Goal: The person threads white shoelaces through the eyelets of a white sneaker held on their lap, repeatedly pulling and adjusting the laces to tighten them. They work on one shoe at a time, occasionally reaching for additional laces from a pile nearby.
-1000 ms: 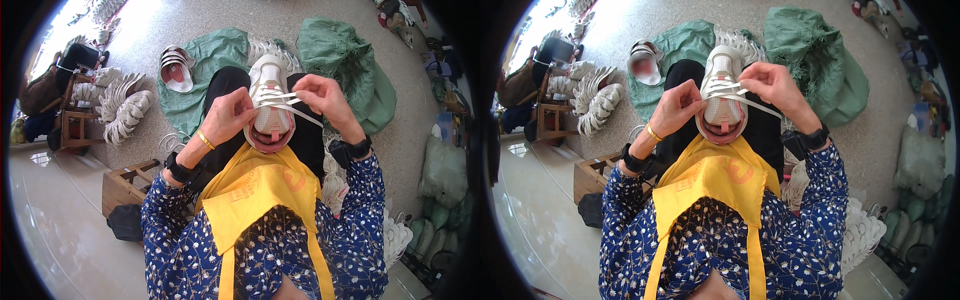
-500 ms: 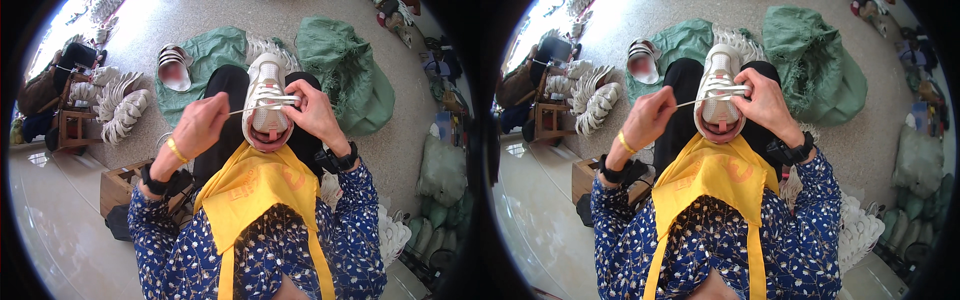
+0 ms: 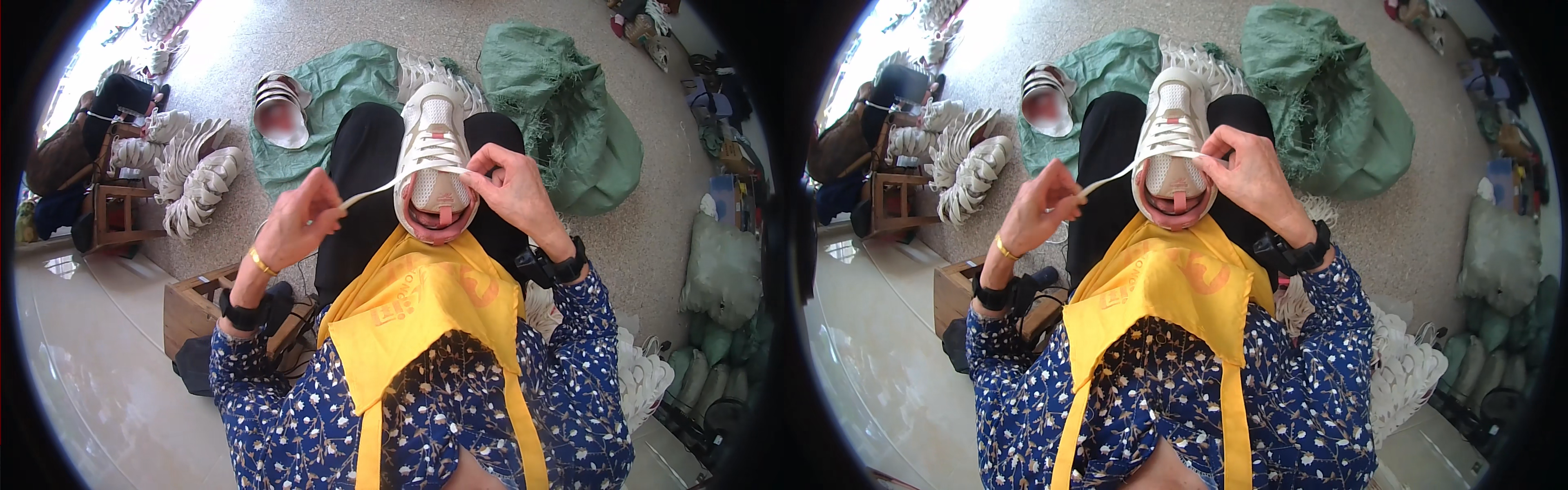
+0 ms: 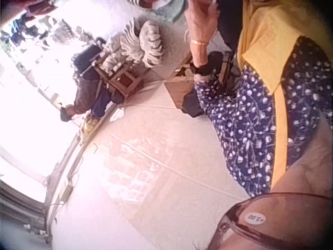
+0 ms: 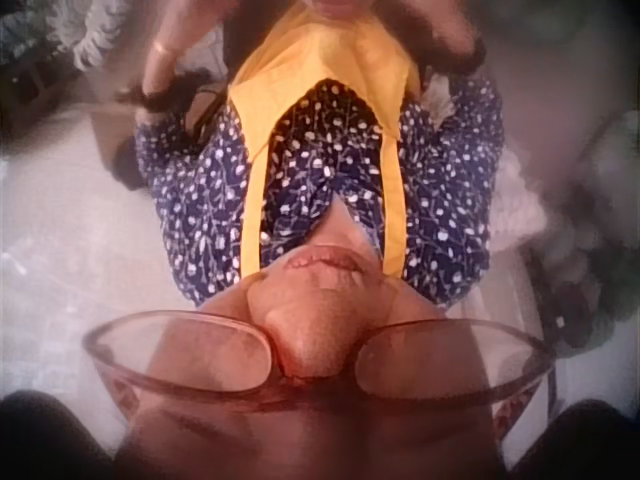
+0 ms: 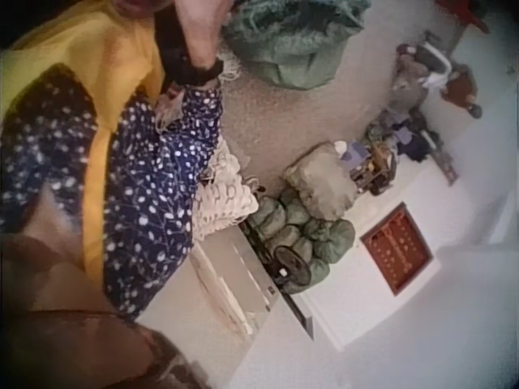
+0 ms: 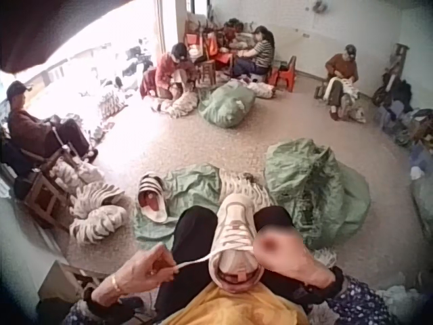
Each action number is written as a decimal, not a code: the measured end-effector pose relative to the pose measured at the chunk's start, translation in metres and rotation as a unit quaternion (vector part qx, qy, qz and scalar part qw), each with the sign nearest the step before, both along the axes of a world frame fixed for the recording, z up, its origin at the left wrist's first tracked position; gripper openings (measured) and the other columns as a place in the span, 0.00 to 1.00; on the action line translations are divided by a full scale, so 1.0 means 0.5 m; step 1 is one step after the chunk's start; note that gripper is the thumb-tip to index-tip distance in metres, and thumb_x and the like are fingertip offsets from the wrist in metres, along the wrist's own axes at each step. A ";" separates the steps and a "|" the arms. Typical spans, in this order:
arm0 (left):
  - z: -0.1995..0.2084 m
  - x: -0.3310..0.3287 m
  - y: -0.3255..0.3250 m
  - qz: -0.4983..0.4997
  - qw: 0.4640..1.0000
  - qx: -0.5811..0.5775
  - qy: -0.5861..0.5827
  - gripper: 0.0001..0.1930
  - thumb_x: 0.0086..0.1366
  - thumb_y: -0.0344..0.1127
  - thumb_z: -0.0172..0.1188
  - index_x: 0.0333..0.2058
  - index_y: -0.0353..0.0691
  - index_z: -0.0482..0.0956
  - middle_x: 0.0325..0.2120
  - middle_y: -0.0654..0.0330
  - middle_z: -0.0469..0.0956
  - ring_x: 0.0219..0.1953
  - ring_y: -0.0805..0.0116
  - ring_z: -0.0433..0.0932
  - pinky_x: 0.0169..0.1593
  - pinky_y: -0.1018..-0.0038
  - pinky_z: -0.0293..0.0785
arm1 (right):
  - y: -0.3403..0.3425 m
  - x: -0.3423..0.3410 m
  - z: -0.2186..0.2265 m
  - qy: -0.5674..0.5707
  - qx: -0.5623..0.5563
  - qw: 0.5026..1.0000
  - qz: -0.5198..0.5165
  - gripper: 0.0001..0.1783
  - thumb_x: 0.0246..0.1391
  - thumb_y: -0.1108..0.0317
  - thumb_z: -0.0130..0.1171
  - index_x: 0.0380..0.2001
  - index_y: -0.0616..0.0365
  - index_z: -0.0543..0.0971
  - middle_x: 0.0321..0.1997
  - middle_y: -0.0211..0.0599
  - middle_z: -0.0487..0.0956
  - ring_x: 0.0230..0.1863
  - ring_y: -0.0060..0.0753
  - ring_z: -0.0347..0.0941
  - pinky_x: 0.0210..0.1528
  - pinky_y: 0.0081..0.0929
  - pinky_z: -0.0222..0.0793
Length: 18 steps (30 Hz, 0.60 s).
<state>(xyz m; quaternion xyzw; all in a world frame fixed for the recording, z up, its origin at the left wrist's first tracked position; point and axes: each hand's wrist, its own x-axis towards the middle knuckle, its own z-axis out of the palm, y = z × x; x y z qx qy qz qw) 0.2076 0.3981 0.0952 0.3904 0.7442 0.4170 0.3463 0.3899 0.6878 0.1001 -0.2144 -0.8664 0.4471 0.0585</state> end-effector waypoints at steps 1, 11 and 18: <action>-0.001 0.010 0.019 0.004 0.999 0.001 -0.035 0.07 0.70 0.24 0.59 0.40 0.34 0.68 0.29 0.60 0.80 0.30 0.75 0.83 0.34 0.77 0.81 | 0.002 0.003 -0.001 -0.017 -0.017 1.000 -0.006 0.10 0.54 0.66 0.70 0.32 0.62 0.82 0.24 0.32 0.82 0.18 0.19 0.70 0.23 0.25 0.66; -0.026 -0.004 0.119 0.055 0.916 0.011 0.397 0.07 0.67 0.25 0.55 0.43 0.37 0.69 0.25 0.45 0.79 0.29 0.42 0.80 0.32 0.55 0.75 | -0.003 0.013 -0.015 0.009 -0.054 0.998 -0.002 0.09 0.56 0.68 0.70 0.31 0.62 0.82 0.24 0.30 0.83 0.20 0.15 0.73 0.25 0.21 0.68; 0.011 -0.072 0.154 0.083 0.996 0.013 0.043 0.03 0.72 0.26 0.50 0.42 0.39 0.70 0.21 0.55 0.77 0.20 0.63 0.76 0.25 0.72 0.68 | 0.001 0.019 -0.020 0.009 -0.093 0.996 -0.002 0.09 0.56 0.68 0.70 0.32 0.63 0.83 0.24 0.29 0.83 0.21 0.13 0.73 0.26 0.20 0.69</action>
